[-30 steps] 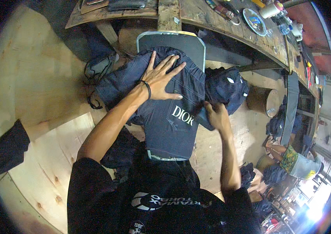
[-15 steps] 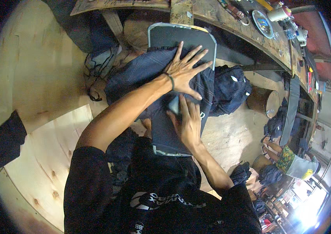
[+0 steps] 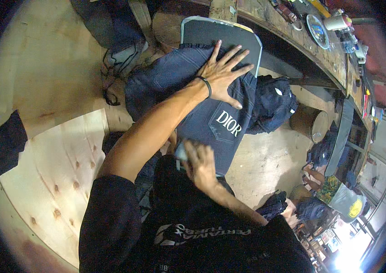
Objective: The person uses a small blue sponge to repeatedly rub and clean the surface of several dark-colored pants laid on a small board. The person flips and repositions the pants to treat different areas, then stacks the cleaned items on the floor.
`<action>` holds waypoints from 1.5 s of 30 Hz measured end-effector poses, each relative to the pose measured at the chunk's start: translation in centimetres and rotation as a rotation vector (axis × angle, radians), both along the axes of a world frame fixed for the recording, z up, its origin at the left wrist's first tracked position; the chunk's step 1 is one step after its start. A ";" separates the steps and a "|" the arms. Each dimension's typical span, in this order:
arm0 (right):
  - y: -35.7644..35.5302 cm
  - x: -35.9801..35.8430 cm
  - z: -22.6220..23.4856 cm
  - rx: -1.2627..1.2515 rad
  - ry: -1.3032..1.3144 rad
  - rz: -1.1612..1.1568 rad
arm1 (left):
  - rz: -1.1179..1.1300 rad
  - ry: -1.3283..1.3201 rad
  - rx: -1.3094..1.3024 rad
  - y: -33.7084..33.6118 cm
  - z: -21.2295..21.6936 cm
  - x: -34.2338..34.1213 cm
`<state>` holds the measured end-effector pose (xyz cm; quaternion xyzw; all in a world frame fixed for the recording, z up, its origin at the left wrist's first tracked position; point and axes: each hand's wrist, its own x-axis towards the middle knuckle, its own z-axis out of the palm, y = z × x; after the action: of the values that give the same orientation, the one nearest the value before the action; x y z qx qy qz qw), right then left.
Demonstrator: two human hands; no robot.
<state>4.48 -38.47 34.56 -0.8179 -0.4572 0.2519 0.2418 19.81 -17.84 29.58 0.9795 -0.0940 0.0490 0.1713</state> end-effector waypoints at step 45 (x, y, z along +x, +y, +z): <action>-7.9 4.6 0.1 0.132 -0.192 -0.106 | 0.596 -0.255 0.090 -4.3 2.2 -7.5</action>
<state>9.08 -46.34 34.68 -0.8437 -0.4499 0.1285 0.2632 12.34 -22.10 31.79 0.9564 0.1742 0.2152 0.0927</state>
